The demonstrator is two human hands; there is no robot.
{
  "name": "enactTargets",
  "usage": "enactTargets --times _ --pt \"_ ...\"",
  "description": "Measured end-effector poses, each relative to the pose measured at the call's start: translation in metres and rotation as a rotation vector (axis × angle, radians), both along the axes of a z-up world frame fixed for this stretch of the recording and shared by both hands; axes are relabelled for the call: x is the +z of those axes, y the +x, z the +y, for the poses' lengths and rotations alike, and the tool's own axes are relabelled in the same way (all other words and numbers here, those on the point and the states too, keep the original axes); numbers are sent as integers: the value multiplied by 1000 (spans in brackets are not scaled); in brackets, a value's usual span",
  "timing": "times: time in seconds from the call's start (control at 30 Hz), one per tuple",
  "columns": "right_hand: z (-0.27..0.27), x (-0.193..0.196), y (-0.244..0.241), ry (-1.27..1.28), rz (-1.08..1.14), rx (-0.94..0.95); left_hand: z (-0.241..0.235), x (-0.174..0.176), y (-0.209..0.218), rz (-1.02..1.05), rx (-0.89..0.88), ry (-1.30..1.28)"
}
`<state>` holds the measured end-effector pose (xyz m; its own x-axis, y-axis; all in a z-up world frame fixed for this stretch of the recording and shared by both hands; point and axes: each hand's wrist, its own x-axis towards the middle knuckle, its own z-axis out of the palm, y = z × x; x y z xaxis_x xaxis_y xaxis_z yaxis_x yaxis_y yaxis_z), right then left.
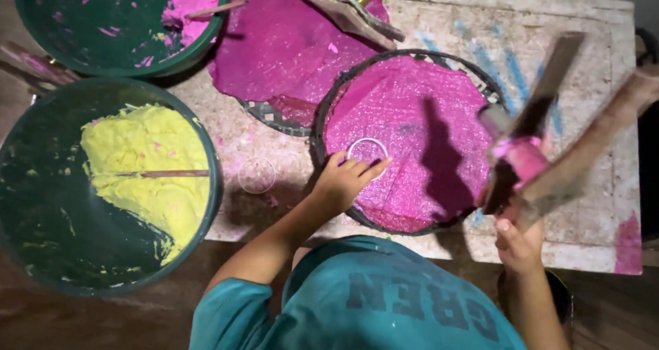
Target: The person uses a wooden press to form pink circular shapes from a pink paste, then places them on a tray. They repeat this process and later add yellow paste into the center of the pink circles using the same press. The finished items are arranged on a tray.
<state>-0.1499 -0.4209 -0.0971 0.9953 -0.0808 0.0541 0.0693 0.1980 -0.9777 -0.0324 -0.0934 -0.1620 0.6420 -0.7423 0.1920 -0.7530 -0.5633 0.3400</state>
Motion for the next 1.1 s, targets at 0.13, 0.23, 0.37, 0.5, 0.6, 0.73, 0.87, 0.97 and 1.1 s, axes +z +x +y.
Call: enactTargets --times 0.13,0.23,0.37,0.5,0.6,0.73,0.87,0.97,1.1 --pt "2 6 29 12 164 354 17 23 19 170 130 -212" --pt "9 5 45 19 381 647 6 47 61 1271 -78 -1351" --pt "24 8 50 182 775 845 -14 70 79 1506 -830 -1746" --pt "8 26 66 30 879 983 -23 64 76 1403 -915 -1891" --pt "-12 35 97 -190 779 1031 -21 48 87 1386 -754 -1897" --pt "-16 47 127 -462 873 985 -22 27 99 1463 -590 -1974" --pt "6 53 140 -642 1012 883 -32 3 102 1505 -681 -2264" --pt "24 52 145 -787 1009 832 -31 -16 107 1515 -737 -2376" --pt "45 40 142 -766 817 844 -16 -37 115 1429 -804 -2319"
